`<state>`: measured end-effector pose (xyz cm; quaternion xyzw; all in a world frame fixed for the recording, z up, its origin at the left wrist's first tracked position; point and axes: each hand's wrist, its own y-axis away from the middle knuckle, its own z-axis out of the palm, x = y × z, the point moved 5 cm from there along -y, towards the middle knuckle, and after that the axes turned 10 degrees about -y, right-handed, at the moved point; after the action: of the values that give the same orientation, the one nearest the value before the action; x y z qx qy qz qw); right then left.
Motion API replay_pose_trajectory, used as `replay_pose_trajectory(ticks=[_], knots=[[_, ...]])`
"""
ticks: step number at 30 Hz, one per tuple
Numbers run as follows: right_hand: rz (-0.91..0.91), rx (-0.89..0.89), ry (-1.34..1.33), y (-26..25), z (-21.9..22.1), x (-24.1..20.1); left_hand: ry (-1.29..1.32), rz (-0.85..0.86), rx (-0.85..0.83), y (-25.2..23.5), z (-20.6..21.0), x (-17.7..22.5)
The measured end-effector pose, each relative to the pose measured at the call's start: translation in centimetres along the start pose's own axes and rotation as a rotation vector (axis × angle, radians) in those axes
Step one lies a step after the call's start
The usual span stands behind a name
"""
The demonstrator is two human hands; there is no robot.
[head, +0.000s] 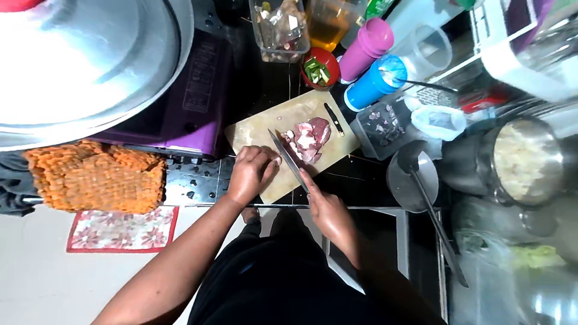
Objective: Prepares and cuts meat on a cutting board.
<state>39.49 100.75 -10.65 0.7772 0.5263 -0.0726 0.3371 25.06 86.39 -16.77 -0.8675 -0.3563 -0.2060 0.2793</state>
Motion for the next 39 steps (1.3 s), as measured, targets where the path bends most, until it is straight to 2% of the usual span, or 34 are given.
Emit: replay_pose_trajectory(ticks=[3,10,14,17,20,27,33,39], knots=[[0.064,-0.060,0.101,0.4,0.1,-0.3,-0.029,-0.019,-0.025,-0.6,0.6,0.0],[0.064,-0.028,0.258,0.6,0.9,-0.9,-0.075,-0.015,-0.009,-0.7,1.2,0.1],[0.082,-0.092,0.247,-2.7,1.3,-2.8,-0.077,0.004,-0.002,-0.6,1.5,0.0],[0.057,-0.042,0.205,-6.3,1.8,-4.0,-0.091,0.005,0.000,-0.6,1.5,0.2],[0.046,-0.045,0.204,-7.5,1.8,-4.0,-0.117,-0.013,-0.004,-0.7,1.4,0.2],[0.051,-0.149,0.022,-1.9,0.7,1.7,-0.028,-0.046,0.023,-0.6,1.1,-0.3],[0.108,-0.160,0.117,-0.6,0.0,-1.3,-0.008,-0.036,0.042,-0.4,1.0,-0.2],[0.131,-0.217,0.145,-1.1,0.9,-2.0,-0.023,-0.020,0.077,-0.4,1.1,-0.3]])
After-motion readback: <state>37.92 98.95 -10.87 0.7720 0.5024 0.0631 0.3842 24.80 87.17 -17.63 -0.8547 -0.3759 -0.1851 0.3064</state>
